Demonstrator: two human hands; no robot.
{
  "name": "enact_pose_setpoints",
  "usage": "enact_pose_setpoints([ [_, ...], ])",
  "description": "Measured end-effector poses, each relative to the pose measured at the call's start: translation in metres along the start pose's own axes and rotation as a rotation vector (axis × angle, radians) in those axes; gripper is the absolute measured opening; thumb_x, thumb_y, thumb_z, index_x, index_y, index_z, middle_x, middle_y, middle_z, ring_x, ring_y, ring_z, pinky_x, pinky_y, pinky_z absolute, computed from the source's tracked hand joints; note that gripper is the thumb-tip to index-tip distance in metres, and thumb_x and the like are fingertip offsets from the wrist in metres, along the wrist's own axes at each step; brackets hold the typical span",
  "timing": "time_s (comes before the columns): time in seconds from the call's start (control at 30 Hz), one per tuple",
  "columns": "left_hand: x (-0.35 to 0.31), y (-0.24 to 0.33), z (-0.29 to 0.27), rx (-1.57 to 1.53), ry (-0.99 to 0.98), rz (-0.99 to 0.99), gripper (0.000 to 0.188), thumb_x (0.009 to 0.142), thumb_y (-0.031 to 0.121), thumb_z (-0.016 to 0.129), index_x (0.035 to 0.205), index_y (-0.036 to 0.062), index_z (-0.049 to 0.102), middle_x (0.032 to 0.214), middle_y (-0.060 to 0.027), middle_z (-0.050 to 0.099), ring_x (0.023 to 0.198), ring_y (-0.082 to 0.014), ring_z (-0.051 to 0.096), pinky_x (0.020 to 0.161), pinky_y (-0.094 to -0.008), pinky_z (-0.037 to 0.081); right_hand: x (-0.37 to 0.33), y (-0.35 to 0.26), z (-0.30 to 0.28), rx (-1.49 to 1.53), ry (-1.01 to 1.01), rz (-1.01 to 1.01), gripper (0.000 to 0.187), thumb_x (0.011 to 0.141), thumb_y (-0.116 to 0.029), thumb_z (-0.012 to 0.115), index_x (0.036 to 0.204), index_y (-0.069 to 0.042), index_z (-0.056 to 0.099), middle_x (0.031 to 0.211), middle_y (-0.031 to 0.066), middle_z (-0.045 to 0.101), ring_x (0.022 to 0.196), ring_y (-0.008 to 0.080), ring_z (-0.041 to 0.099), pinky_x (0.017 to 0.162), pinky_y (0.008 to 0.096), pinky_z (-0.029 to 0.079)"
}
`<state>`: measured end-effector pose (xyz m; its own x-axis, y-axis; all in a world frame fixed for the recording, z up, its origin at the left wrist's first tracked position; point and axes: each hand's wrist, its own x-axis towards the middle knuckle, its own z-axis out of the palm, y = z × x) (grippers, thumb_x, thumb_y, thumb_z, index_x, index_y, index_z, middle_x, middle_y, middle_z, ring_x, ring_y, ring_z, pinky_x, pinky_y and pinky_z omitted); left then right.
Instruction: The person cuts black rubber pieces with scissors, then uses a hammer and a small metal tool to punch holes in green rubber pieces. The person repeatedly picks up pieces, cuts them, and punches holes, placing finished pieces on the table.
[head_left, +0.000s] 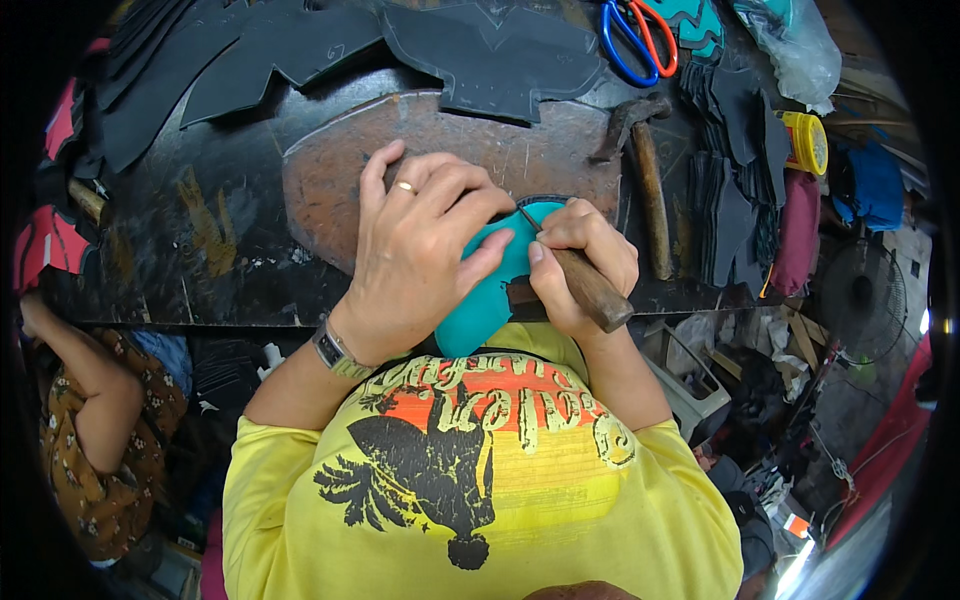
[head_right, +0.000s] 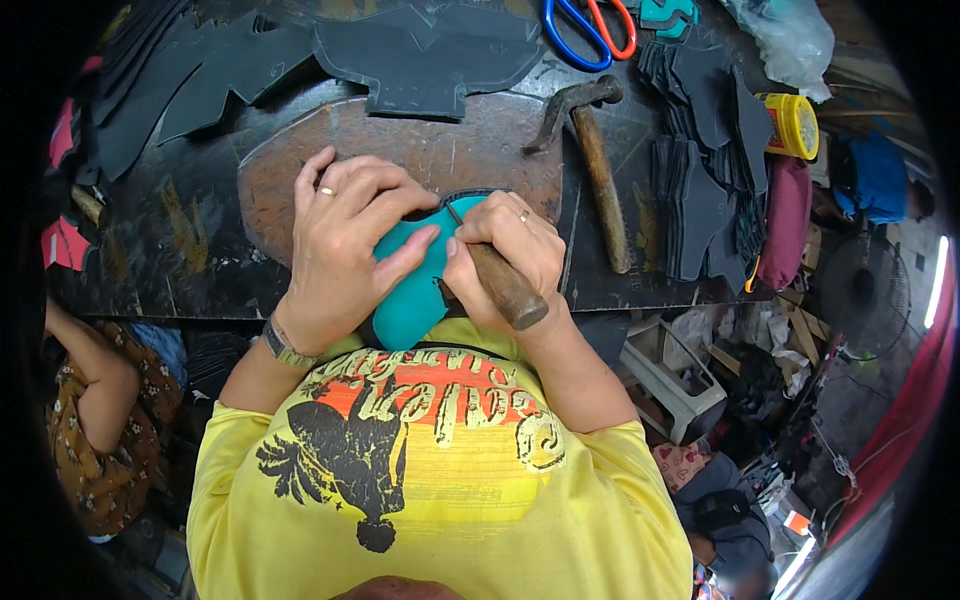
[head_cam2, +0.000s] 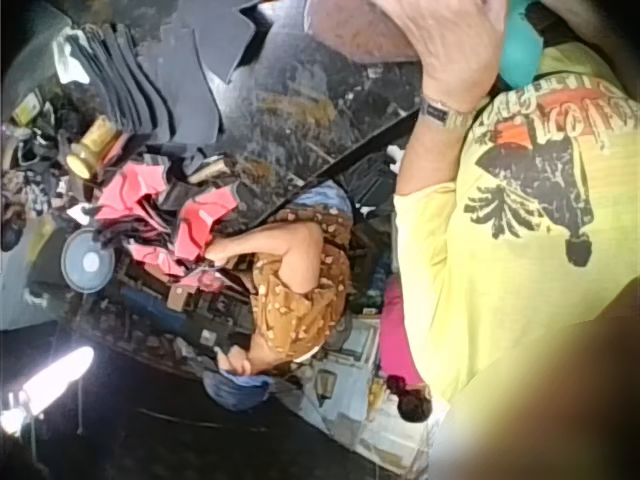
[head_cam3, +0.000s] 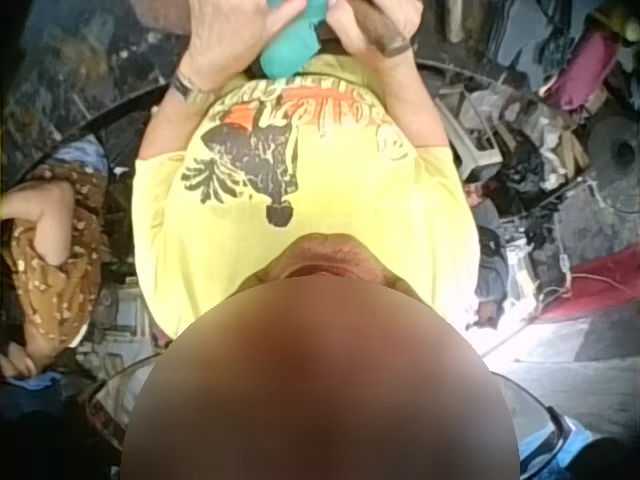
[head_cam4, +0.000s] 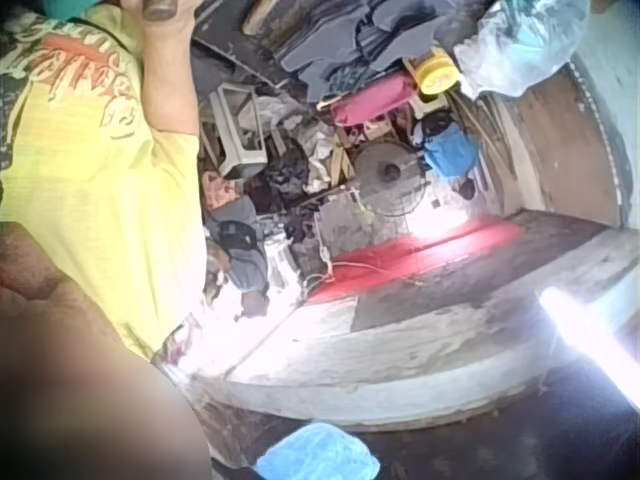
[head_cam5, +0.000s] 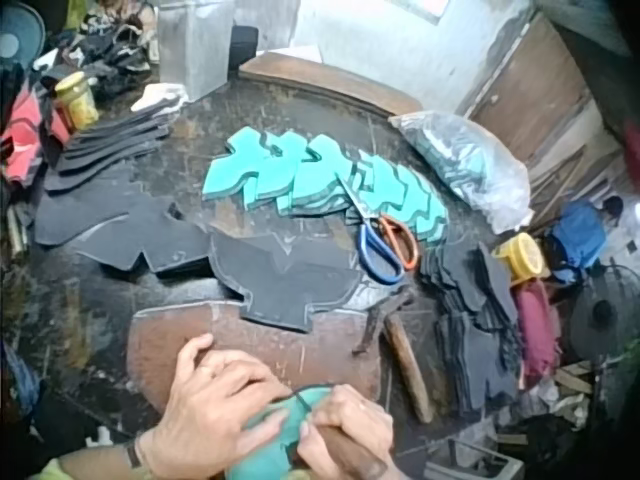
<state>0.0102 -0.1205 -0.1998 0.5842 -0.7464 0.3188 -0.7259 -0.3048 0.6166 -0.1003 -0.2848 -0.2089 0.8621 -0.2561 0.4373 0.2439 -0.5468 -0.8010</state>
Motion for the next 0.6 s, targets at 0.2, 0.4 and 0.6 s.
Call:
enact_pose_setpoints([
  [0.2, -0.031, 0.012, -0.023, 0.136, -0.002, -0.144, 0.056, 0.07, 0.031, 0.089, 0.119, 0.0104, 0.07, 0.123, -0.0052, 0.059, 0.118, -0.0264, 0.055, 0.104, -0.0492, 0.034, 0.0, -0.003, 0.001, -0.009, 0.014, 0.044, 0.012, 0.074, 0.003, 0.068, 0.081, 0.0, 0.058, 0.071, 0.0122, 0.059, 0.062, 0.0245, 0.06, 0.06, 0.0333, 0.049],
  [0.4, -0.041, 0.018, -0.022, 0.183, 0.006, -0.078, 0.054, 0.074, 0.026, 0.088, 0.121, 0.006, 0.07, 0.114, -0.0048, 0.063, 0.109, -0.0239, 0.058, 0.095, -0.0407, 0.039, -0.004, -0.004, 0.001, -0.039, 0.01, 0.041, 0.009, 0.079, 0.004, 0.067, 0.083, 0.002, 0.059, 0.074, 0.0112, 0.06, 0.062, 0.0179, 0.058, 0.06, 0.0297, 0.047],
  [0.6, -0.03, 0.021, -0.023, 0.019, -0.018, -0.187, 0.039, 0.076, 0.016, 0.085, 0.111, 0.0054, 0.07, 0.109, -0.0086, 0.064, 0.103, -0.0284, 0.06, 0.086, -0.0394, 0.046, -0.01, -0.003, 0.002, -0.074, 0.048, 0.003, 0.011, 0.078, 0.003, 0.069, 0.083, 0.0, 0.06, 0.074, 0.01, 0.06, 0.062, 0.0189, 0.059, 0.06, 0.0301, 0.048],
])
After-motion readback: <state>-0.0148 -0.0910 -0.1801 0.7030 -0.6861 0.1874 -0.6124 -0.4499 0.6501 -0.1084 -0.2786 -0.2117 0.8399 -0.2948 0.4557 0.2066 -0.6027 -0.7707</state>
